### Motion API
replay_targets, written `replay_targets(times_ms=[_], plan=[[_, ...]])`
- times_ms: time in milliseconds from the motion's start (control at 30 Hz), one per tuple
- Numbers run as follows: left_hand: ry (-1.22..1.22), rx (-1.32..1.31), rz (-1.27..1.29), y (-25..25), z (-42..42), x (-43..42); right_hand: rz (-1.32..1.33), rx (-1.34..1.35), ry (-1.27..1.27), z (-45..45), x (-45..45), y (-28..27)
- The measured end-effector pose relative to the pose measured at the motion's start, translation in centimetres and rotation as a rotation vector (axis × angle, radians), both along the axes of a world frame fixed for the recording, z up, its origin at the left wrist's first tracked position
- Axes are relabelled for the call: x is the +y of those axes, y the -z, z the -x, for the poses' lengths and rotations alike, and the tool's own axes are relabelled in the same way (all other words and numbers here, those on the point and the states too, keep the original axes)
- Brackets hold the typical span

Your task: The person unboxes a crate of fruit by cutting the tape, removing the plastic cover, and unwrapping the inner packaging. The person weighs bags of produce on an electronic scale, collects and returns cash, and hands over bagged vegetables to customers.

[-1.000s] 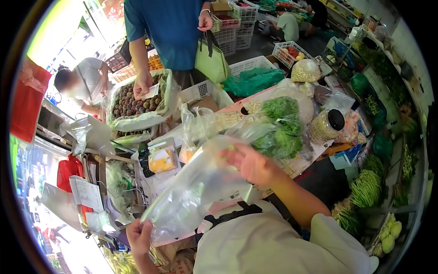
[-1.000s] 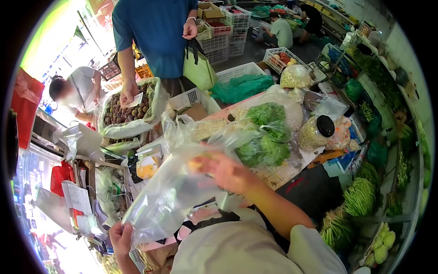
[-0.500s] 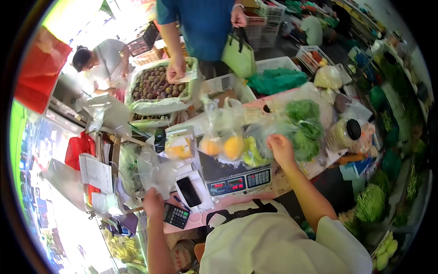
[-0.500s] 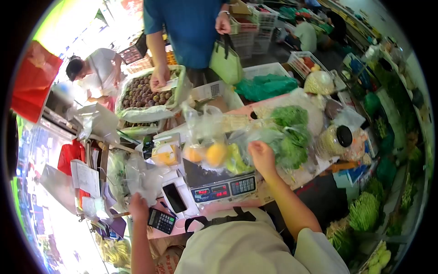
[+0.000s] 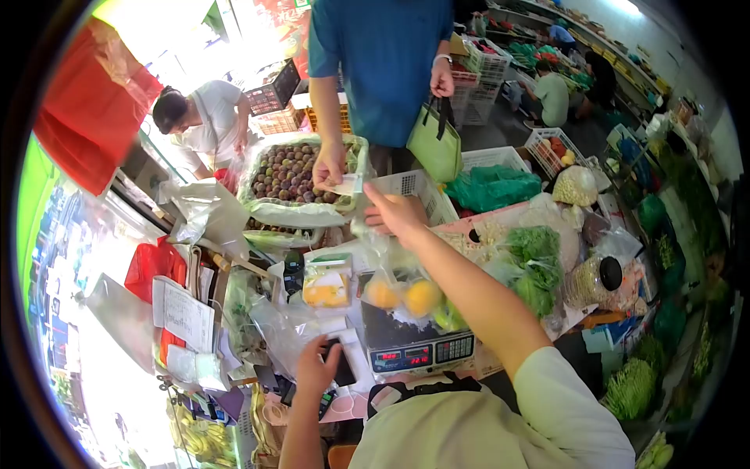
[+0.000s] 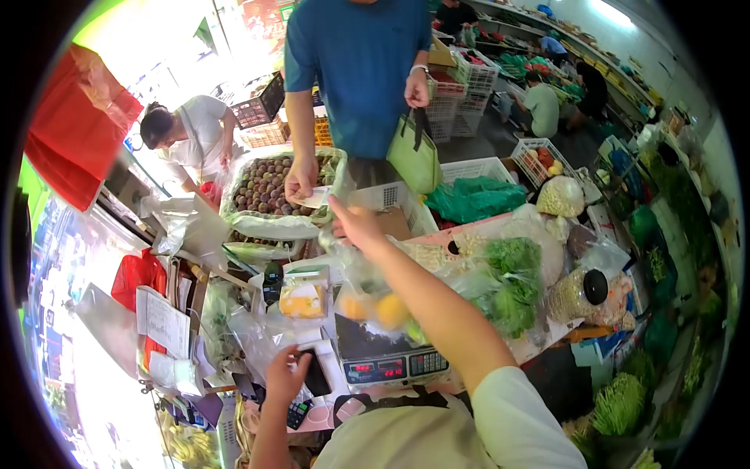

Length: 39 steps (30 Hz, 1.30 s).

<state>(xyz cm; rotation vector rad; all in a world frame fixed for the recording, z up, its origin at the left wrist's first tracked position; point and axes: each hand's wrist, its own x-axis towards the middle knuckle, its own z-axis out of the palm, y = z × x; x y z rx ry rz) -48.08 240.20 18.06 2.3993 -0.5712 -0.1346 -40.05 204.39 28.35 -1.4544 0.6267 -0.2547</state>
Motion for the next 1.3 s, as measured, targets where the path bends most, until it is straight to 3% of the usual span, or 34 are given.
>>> replay_targets(times_ms=[33,67,167,300,367,500,567,633,700,767,833,867,900,967,1100,1200,1267,1300], plan=[[0.015,0.143,0.095,-0.2,0.8,-0.8,-0.176,0.044,0.03,-1.5,1.0,-0.5],[0.027,0.29,0.189,-0.2,1.7,-1.1,-0.172,0.056,0.009,-2.8,0.9,0.5],[0.051,0.258,0.296,1.3,3.7,-0.1,-0.229,0.065,0.025,-6.0,1.1,2.7],[-0.134,0.363,0.324,1.1,6.1,1.9,-0.17,-0.06,0.096,-3.8,0.2,2.3],[-0.157,0.373,0.279,0.9,6.2,2.3,0.027,-0.055,0.128,-1.1,0.0,1.3],[-0.082,0.682,0.744,-0.3,5.6,0.6,0.268,-0.244,0.222,9.6,3.3,-2.6],[0.122,0.85,0.999,-3.4,4.9,-2.0,0.406,-0.109,0.142,16.7,6.0,0.0],[0.225,1.01,0.984,-4.6,4.7,-4.2,0.4,0.13,-0.132,23.7,9.9,2.1],[0.355,1.142,0.908,-4.5,6.0,-5.8,0.413,0.188,-0.281,27.8,13.2,3.6],[0.5,1.158,0.592,-0.9,7.3,-5.5,0.268,0.338,-0.179,29.7,15.6,3.5],[0.479,1.21,0.627,1.2,9.0,-5.1,0.125,0.471,-0.057,31.8,16.8,4.0],[0.42,1.226,0.674,2.1,10.0,-4.9,0.113,0.47,-0.065,33.4,17.0,5.1],[0.381,1.089,0.443,3.1,10.4,-4.3,0.098,0.468,-0.075,35.0,17.4,6.1],[0.206,1.043,0.455,5.1,11.5,-3.7,0.091,0.432,-0.026,38.2,17.6,8.5],[-0.049,1.22,0.402,6.4,13.1,-2.0,0.118,0.675,-0.015,44.7,17.6,17.9],[-0.073,1.357,0.604,8.4,15.5,0.3,-0.026,0.786,-0.095,46.1,18.3,25.0],[-0.163,1.344,0.683,8.5,17.1,1.3,0.139,0.595,-0.174,45.8,18.7,31.9],[-0.208,1.346,0.77,8.4,18.0,1.7,0.336,0.658,-0.353,45.2,18.3,35.3]])
